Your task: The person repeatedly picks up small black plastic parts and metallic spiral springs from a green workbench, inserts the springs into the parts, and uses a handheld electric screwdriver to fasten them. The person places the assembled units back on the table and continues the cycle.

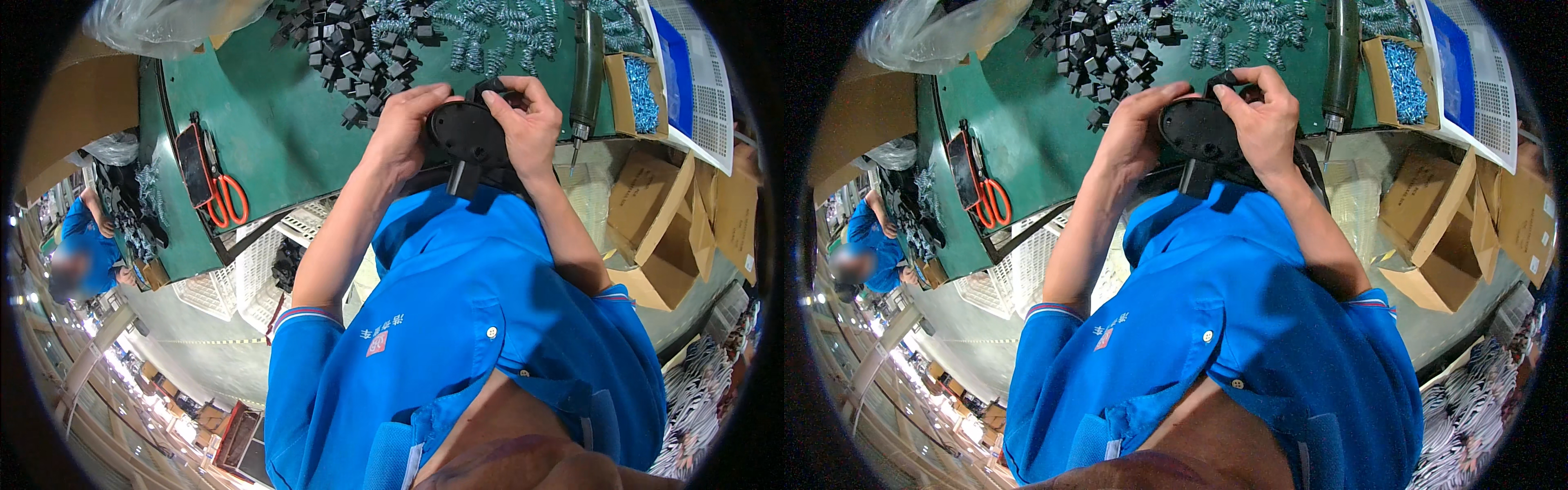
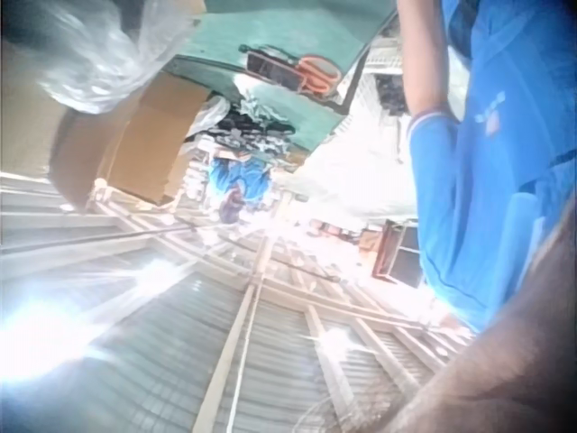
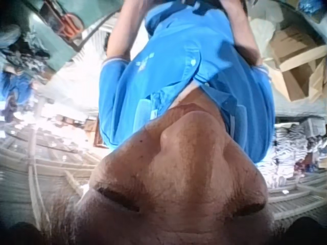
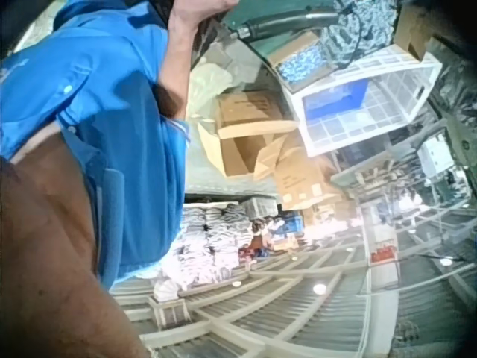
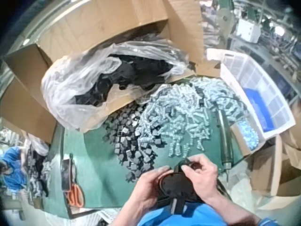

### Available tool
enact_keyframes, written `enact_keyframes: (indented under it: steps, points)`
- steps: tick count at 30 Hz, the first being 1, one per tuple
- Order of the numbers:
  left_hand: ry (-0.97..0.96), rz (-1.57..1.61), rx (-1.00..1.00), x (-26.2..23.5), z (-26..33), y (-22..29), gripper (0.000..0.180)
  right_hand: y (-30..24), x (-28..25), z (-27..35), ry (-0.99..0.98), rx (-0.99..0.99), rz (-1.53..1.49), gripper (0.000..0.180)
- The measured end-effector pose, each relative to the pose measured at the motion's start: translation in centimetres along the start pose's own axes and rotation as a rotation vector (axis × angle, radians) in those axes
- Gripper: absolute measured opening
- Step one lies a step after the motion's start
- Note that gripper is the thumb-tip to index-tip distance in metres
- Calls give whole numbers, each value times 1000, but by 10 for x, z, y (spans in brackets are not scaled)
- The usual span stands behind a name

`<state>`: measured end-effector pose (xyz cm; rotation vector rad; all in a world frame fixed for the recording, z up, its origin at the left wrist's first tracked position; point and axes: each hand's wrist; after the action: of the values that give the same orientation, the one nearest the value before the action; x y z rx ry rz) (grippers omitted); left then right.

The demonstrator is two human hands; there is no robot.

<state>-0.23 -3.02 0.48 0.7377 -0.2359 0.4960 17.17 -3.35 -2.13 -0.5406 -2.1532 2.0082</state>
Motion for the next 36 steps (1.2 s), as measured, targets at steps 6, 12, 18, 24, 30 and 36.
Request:
enact_keyframes:
  steps: [6, 12, 18, 24, 30, 36]
  points:
    - [-168, 216, -222, -8, 21, -36, 33, -20, -11, 13, -107, 130, -130, 21]
    - [-171, 231, -7, 6, 51, -50, 38, -38, -27, 15, -209, -193, 23, 21]
    - [-82, -79, 250, -5, 50, -41, 43, -46, -39, 11, -344, -306, 106, 23]
    - [48, -1112, 1228, 9, 39, -13, 46, -12, -34, 13, -319, -310, 122, 25]
    - [95, -1090, 1243, 4, 16, -38, 43, 22, -39, 13, -362, -333, 197, 31]
    - [33, -1087, 1131, 8, 16, -35, 38, 26, -43, 8, -412, -327, 71, 33]
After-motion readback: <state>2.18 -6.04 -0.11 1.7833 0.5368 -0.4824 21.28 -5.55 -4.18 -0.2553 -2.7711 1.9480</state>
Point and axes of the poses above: each hand's wrist, its own z-axis away from the middle knuckle, its own x-axis out of the palm, y = z × x, and after that the axes turned 12 degrees about y, right-handed
